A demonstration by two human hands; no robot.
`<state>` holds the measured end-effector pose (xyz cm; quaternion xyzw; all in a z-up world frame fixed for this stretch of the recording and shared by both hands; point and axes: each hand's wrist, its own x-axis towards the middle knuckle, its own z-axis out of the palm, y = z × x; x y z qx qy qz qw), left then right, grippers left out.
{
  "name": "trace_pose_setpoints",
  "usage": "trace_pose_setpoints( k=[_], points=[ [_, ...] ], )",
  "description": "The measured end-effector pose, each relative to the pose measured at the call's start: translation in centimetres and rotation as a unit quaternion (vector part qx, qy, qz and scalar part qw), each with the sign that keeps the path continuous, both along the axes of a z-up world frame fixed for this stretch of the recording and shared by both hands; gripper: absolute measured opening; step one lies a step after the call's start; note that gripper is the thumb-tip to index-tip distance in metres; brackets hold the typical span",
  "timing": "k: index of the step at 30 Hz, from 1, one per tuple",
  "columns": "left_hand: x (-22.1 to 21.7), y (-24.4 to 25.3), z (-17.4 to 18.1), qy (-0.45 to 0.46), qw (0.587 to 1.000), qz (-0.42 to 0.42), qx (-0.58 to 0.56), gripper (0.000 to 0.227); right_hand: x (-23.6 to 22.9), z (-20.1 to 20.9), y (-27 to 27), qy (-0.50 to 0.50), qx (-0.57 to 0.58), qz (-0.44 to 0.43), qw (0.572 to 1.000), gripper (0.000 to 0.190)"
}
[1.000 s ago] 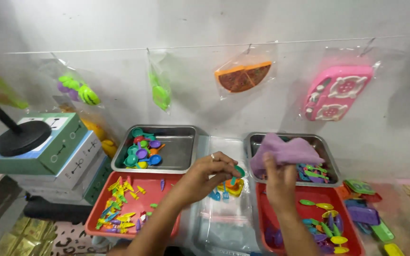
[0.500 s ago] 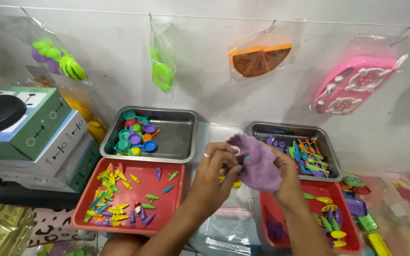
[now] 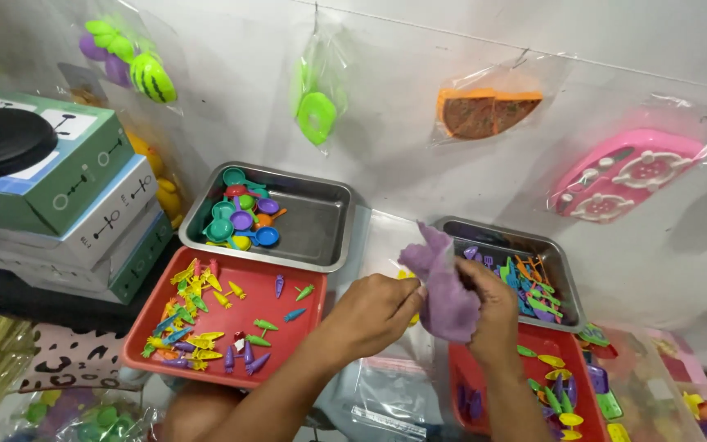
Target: The person wipes small plastic toys, including a blue fork and a yellow toy, with a purple cloth. They then place the cleaned items into a clear plastic bag. The person also handles a yellow plastic container and a green plastic spoon, placing them into the bag.
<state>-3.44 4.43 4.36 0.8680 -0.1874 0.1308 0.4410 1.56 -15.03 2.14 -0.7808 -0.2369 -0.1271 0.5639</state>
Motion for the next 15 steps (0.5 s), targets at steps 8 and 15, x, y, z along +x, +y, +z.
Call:
trace_pose_setpoints(
  k=[8,15],
  points=[
    [-0.5,1.3,2.0,0.111,0.987,-0.088,-0.076,0.037,1.8,-2.4,-1.3,-0.114,-0.102,0.071,0.986,0.025],
    [-0.3,1.9,1.9,0.061,0.975,-0.162,-0.141,0.034,0.7,-2.7,-0.1,-0.082,0.068,0.024,0.994,0.011]
  ],
)
